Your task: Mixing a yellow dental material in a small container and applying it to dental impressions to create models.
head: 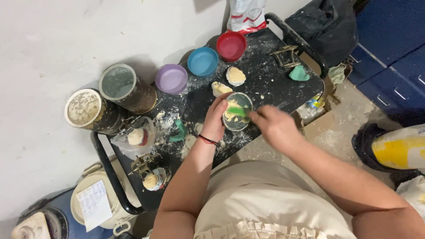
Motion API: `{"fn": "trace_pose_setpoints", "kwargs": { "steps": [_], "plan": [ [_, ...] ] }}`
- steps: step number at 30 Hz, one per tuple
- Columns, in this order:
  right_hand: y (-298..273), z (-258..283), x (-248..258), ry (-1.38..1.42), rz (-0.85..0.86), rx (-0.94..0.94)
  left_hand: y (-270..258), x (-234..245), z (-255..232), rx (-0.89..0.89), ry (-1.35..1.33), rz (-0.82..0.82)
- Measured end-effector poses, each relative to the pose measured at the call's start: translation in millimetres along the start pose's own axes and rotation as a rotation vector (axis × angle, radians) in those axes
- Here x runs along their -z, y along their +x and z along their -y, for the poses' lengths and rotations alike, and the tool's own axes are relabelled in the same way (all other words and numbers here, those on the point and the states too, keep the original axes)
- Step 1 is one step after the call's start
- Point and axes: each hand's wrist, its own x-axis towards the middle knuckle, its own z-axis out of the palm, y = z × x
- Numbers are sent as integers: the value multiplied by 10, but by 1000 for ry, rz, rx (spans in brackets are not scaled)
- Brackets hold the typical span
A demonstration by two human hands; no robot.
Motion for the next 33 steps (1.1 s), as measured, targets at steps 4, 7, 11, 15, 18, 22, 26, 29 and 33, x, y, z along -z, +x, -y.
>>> {"fn": "trace_pose_setpoints", "kwargs": {
  "steps": [4, 7, 11, 15, 18, 22, 26, 29, 33],
  "plan": [
    [106, 27, 233, 47, 13, 56, 77, 108, 51, -47, 25, -16],
    [84, -45, 151, -39, -81, 4, 57, 79, 125, -18, 71, -7],
    [92, -45, 220, 48, -8, 30, -26, -108, -20, -33, 102, -67],
    [123, -182, 95, 29, -57, 28, 22, -205, -74, -58, 111, -83],
    [103, -164, 224, 150, 34, 67, -15, -169, -8, -99, 111, -95],
    [229, -177, 373, 40, -94, 39, -41, -156, 4, -134, 176, -67],
    [335, -283, 468, 98, -20, 111, -33, -172, -59, -131, 242, -27],
    [358, -512, 391, -81, -64, 97, -99, -355, -182, -134, 307, -20],
    [161, -154, 34, -127, 44, -136, 27, -283, -88, -270, 302, -103]
  ]
}}
